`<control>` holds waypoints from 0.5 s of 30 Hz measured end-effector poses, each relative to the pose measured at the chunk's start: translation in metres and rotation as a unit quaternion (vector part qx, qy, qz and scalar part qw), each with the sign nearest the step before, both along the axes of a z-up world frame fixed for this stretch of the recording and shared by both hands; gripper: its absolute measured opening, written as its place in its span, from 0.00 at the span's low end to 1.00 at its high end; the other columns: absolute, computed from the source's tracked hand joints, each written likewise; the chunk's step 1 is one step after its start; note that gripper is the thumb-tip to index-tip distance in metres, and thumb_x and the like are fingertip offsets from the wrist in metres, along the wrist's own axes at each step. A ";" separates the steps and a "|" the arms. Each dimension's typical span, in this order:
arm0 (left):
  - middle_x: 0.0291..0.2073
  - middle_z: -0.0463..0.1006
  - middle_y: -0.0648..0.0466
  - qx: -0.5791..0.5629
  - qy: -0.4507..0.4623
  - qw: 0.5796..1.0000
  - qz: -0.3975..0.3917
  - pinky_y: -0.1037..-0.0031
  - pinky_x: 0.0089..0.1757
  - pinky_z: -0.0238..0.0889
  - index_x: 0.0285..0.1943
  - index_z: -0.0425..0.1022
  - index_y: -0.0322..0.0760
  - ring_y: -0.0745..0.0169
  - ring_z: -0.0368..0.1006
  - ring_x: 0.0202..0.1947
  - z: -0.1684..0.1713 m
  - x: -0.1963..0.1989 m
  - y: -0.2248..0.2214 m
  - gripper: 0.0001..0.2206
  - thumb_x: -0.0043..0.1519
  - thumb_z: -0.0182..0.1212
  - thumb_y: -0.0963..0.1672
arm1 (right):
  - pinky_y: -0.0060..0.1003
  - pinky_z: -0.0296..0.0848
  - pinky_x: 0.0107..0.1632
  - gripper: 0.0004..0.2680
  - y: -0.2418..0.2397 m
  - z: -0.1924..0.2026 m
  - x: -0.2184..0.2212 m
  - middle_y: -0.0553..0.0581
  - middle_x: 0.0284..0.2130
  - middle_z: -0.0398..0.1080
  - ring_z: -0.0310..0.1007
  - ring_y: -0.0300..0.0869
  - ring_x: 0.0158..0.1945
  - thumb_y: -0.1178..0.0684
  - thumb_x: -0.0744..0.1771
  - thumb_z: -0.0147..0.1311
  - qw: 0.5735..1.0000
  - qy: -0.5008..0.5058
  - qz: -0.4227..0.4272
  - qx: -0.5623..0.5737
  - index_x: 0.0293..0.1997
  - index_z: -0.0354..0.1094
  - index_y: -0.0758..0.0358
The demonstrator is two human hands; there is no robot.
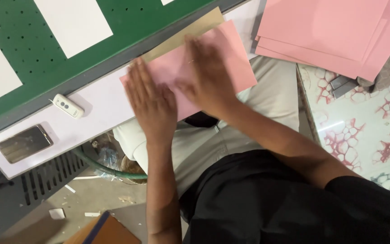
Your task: The recorder is sitting at a workstation sorting and stacking pink paper sheets onto a table.
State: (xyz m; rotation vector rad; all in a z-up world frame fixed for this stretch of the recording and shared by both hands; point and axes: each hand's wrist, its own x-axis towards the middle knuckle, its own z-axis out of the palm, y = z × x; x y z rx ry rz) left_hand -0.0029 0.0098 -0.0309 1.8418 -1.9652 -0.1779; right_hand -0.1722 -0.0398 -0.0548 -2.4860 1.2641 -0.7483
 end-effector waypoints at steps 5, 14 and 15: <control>0.79 0.50 0.35 0.008 -0.046 0.989 0.142 0.49 0.73 0.42 0.82 0.46 0.30 0.37 0.44 0.80 0.014 -0.004 0.004 0.33 0.76 0.52 0.53 | 0.60 0.51 0.75 0.41 -0.012 0.014 -0.061 0.75 0.74 0.45 0.50 0.67 0.77 0.39 0.71 0.66 0.985 0.012 -0.160 0.063 0.78 0.29 0.75; 0.79 0.43 0.34 -0.002 -0.054 0.991 0.121 0.43 0.74 0.39 0.82 0.45 0.32 0.35 0.36 0.81 0.018 -0.015 -0.001 0.37 0.74 0.52 0.57 | 0.38 0.73 0.68 0.29 0.018 0.044 -0.063 0.62 0.76 0.48 0.61 0.47 0.72 0.67 0.74 0.58 0.924 -0.338 -0.142 0.111 0.80 0.35 0.59; 0.79 0.43 0.34 -0.005 -0.054 0.992 0.116 0.43 0.74 0.39 0.82 0.45 0.32 0.35 0.36 0.81 0.015 -0.013 0.000 0.37 0.74 0.52 0.57 | 0.38 0.73 0.68 0.29 0.016 0.042 -0.073 0.62 0.76 0.48 0.61 0.47 0.72 0.67 0.74 0.58 0.923 -0.339 -0.146 0.106 0.80 0.35 0.59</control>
